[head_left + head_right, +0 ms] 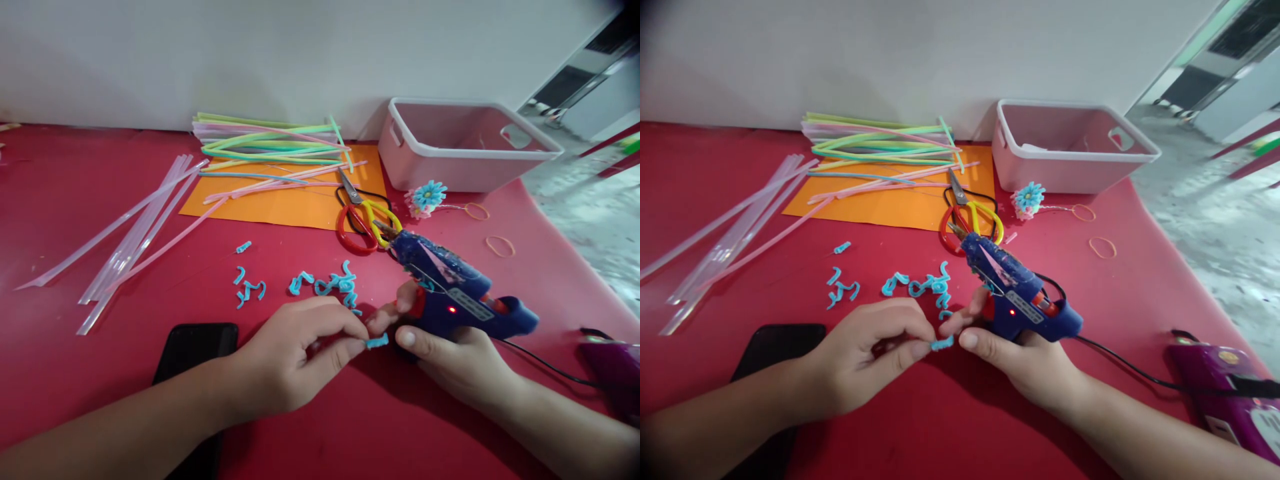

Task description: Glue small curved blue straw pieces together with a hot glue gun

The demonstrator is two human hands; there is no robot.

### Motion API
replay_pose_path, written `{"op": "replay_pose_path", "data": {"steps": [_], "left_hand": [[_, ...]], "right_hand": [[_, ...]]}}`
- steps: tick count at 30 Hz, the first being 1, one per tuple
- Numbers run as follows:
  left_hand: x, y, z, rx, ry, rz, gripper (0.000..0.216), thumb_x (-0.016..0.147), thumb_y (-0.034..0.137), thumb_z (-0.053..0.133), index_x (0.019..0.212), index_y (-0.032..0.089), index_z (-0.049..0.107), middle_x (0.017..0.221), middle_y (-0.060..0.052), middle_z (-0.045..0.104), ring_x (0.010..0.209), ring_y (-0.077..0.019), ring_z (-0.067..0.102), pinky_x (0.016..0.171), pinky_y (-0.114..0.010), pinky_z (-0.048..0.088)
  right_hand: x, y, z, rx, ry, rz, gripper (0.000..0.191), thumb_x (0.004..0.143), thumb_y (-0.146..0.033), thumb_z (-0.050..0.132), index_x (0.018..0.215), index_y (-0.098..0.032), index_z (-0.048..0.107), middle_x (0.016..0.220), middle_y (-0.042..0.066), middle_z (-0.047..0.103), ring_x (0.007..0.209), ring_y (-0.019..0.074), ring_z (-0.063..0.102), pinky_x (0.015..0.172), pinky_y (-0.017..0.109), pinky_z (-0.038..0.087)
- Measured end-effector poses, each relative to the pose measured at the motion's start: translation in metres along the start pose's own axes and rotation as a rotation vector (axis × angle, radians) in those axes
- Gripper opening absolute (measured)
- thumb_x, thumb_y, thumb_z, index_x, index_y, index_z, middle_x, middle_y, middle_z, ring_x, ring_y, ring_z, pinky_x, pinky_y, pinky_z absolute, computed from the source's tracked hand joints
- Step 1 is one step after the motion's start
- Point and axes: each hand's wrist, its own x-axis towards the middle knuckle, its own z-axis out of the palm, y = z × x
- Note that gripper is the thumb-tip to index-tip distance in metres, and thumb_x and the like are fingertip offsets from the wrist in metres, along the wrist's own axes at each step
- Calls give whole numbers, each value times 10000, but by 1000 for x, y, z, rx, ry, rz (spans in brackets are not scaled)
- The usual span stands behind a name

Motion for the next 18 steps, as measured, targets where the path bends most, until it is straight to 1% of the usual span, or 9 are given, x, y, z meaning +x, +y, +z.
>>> {"op": "replay_pose_path", "data": {"steps": [3, 7, 9, 13, 18], "left_hand": [[-1, -2, 0, 39, -76, 35, 140, 951, 191, 550, 868, 173, 661, 716, 4, 556, 611, -101, 495, 583, -210, 400], [0, -4, 0, 37, -76, 53, 133, 938, 174, 549, 855, 179, 653, 721, -5, 574, 609, -107, 506, 583, -213, 405], [0, -4, 1, 21, -69, 44, 132, 938, 179, 552, 851, 174, 650, 722, -2, 565, 608, -102, 505, 576, -206, 404], [0, -3, 2, 24, -80, 6, 137, 937, 172, 554, 832, 161, 642, 708, 13, 538, 606, -85, 479, 566, -183, 389], [-1, 1, 2, -2, -88, -72, 147, 930, 186, 558, 841, 142, 666, 688, 19, 538, 568, -71, 462, 525, -173, 376]], "right_hand": [[-1, 1, -1, -5, -34, 60, 267, 838, -335, 772, 959, -254, 548, 884, 29, 773, 860, 203, 756, 847, 367, 630], [-1, -1, -2, -56, -103, 64, 285, 844, -391, 758, 1000, -246, 568, 923, 53, 761, 883, 208, 741, 856, 376, 615], [-1, -3, -2, -47, -98, 70, 290, 840, -399, 763, 994, -249, 567, 916, 44, 751, 884, 195, 727, 850, 353, 605], [-1, -4, 0, -41, -76, 127, 265, 836, -378, 780, 955, -249, 581, 854, -7, 700, 818, 129, 668, 807, 267, 562], [-3, -3, -1, -38, -100, 149, 268, 845, -418, 772, 940, -225, 612, 853, -8, 649, 811, 112, 600, 805, 264, 505]]}}
